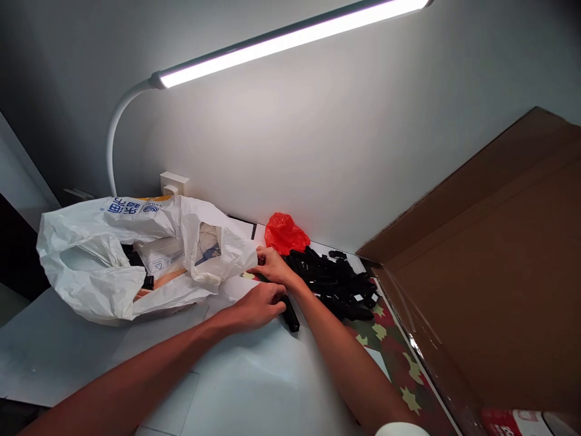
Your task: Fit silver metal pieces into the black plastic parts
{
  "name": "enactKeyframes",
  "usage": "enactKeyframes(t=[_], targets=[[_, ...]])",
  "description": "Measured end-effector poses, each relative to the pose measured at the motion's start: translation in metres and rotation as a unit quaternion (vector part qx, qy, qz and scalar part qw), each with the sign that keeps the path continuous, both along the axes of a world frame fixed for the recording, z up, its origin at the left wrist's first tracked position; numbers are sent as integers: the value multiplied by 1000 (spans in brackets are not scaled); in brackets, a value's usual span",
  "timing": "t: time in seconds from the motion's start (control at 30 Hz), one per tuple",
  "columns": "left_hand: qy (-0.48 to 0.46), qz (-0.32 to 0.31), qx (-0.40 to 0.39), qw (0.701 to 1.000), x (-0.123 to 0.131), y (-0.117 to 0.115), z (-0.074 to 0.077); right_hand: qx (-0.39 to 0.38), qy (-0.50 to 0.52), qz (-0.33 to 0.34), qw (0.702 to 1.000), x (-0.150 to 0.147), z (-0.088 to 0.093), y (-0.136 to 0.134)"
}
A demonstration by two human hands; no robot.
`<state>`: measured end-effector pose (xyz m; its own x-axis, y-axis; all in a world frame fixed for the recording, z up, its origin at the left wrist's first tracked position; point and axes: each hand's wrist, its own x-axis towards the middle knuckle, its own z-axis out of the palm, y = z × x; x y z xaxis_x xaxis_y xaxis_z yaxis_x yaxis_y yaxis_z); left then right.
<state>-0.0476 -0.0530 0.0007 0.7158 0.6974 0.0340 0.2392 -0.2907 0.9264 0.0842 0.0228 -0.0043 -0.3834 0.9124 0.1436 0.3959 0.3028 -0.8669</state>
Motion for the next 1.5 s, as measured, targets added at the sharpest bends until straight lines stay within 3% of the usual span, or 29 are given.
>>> enactKeyframes(t=[0.7, 1.27, 1.5], targets=[[12, -19, 29, 999, 4, 1, -2, 15, 23, -2, 1000, 9, -12, -2], [-1, -13, 21, 1000, 1, 0, -5, 5, -10, 20, 1000, 3, -3, -8], [3, -10, -3, 1000, 0, 0, 1, -16, -2, 23, 1000, 4, 1, -6]])
